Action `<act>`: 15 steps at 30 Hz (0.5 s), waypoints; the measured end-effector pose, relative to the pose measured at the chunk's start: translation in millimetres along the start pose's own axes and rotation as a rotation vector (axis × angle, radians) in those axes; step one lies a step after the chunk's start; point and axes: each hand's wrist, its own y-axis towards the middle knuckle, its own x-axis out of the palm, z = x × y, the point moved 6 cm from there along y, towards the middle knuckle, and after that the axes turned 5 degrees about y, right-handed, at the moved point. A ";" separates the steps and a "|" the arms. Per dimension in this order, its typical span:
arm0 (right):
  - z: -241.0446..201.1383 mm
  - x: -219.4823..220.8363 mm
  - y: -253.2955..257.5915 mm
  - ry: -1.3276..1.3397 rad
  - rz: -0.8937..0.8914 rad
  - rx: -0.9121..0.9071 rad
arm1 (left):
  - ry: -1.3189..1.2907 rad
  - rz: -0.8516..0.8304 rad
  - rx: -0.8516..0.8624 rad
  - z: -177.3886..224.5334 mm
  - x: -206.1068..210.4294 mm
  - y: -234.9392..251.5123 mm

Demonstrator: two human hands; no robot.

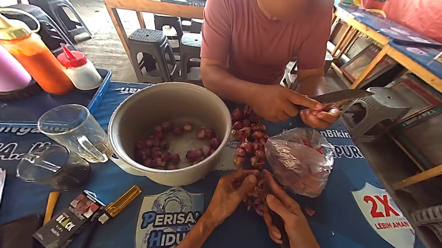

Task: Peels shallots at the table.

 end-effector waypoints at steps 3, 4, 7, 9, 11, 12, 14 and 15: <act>-0.9 0.8 0.4 -0.048 -0.025 0.003 | 0.018 -0.037 0.006 -0.4 0.7 0.0; -1.4 0.3 0.6 -0.063 -0.030 0.005 | 0.030 -0.048 0.007 -0.7 1.1 0.2; -2.7 -2.3 0.1 -0.107 -0.047 0.025 | 0.089 -0.090 0.013 -1.1 2.5 0.0; -3.2 -4.0 -0.1 -0.144 -0.050 0.035 | 0.141 -0.112 0.026 -1.2 4.5 -1.0; -4.2 -4.5 -0.3 -0.195 -0.049 0.030 | 0.192 -0.137 0.042 -0.2 6.0 -1.8; -4.9 -4.8 -0.5 -0.224 -0.032 0.023 | 0.213 -0.145 0.055 0.0 6.5 -1.7; -6.2 -7.1 -0.4 -0.277 0.008 -0.002 | 0.232 -0.156 0.069 -0.4 7.4 -1.4; -6.7 -9.3 0.0 -0.301 0.039 -0.015 | 0.238 -0.161 0.066 -0.3 7.8 -1.7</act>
